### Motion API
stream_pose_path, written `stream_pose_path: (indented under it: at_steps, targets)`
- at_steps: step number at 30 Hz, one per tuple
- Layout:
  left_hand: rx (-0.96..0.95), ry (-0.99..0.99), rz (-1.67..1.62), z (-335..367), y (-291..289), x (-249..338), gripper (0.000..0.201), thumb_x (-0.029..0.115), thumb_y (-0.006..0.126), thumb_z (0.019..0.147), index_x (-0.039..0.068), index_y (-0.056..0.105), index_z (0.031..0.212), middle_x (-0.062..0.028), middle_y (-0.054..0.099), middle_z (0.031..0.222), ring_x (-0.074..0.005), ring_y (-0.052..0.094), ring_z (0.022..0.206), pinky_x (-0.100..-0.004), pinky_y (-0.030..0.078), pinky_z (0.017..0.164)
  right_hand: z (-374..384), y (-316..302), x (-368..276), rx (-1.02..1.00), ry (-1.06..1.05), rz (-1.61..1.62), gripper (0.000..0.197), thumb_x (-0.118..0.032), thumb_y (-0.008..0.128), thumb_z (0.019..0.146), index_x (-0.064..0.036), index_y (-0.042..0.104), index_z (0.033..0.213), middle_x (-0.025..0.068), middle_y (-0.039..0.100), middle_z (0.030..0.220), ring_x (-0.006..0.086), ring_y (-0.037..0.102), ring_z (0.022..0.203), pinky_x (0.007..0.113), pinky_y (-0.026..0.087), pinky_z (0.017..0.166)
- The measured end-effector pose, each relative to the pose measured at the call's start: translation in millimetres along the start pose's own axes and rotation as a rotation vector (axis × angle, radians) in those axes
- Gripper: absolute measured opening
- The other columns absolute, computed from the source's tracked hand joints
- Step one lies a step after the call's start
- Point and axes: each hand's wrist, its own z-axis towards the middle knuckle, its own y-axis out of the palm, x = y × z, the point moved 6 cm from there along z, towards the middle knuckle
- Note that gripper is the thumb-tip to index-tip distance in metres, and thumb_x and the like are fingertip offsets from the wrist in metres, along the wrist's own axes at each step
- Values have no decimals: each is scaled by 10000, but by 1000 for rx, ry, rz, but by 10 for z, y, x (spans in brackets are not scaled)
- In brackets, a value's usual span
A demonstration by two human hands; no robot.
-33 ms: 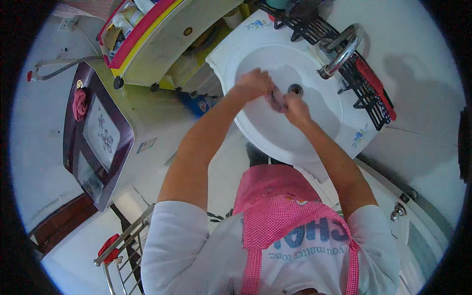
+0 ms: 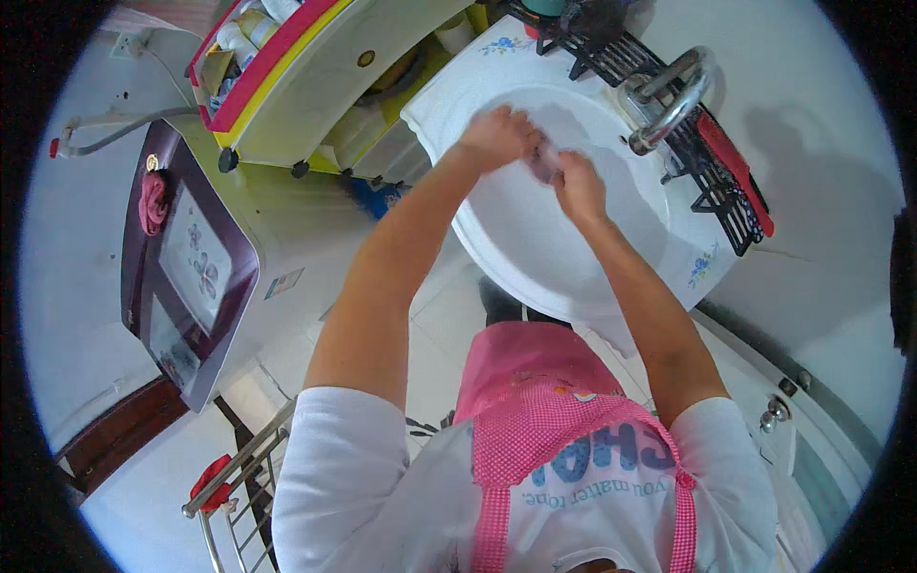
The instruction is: The person hand-washes a pink cloth in a white sink, repeatedly scrubbing and rinsing it under running water. After wringing out the excess water, the person places the wet cloth on top of a washing machine and then dries their hands with a white towel.
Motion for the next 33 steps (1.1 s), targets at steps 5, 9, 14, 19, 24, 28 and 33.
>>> stream_pose_path:
  at_steps: [5,9,14,19,24,28,33]
  targets:
    - [212,137,136,433,192,11,142,173,562,752,164,628,877,-20,590,921,-216,563,924,-356,492,770,55,19,159,362,23,57,495,11,596,721,-49,510,1205,140,494,1238,344,463,1139,407,453,878]
    - [284,301,217,662,319,67,130,164,575,739,159,625,859,-2,577,904,-230,559,904,-348,510,697,166,464,385,354,32,110,624,-7,606,721,-8,389,1305,229,369,1342,403,361,1219,434,385,969]
    - [144,219,86,267,401,-362,297,160,587,728,161,603,1025,1,591,1011,-208,567,954,-317,480,781,328,997,77,192,-16,222,732,-70,633,722,29,275,1353,289,255,1391,439,307,1256,489,285,1045]
    - [-134,-29,-27,-646,146,-408,312,139,579,753,144,602,1065,-40,581,1081,-233,545,1016,-348,463,875,206,1053,-204,-32,-160,402,564,-109,600,762,-55,408,1289,167,396,1321,395,394,1190,466,332,1010]
    - [-129,-282,-391,-1234,-37,607,396,103,545,774,102,524,1169,-136,553,1072,-314,553,921,-410,527,747,-84,1052,-84,-411,-241,409,404,-128,609,749,-85,540,1145,133,512,1151,351,474,1080,425,415,907]
    - [45,-329,-702,-1096,-192,1797,417,113,538,769,-32,499,1158,-206,515,1058,-357,537,940,-443,497,759,-619,653,72,-662,-330,273,259,-56,604,720,-79,598,979,88,540,1028,310,506,1006,388,439,835]
    - [-15,-319,-643,-382,26,2539,472,193,599,742,-20,516,1155,-217,521,1098,-348,480,1059,-438,420,881,-798,252,504,-733,-543,-201,164,-73,631,702,-102,630,864,77,553,973,265,523,947,378,432,819]
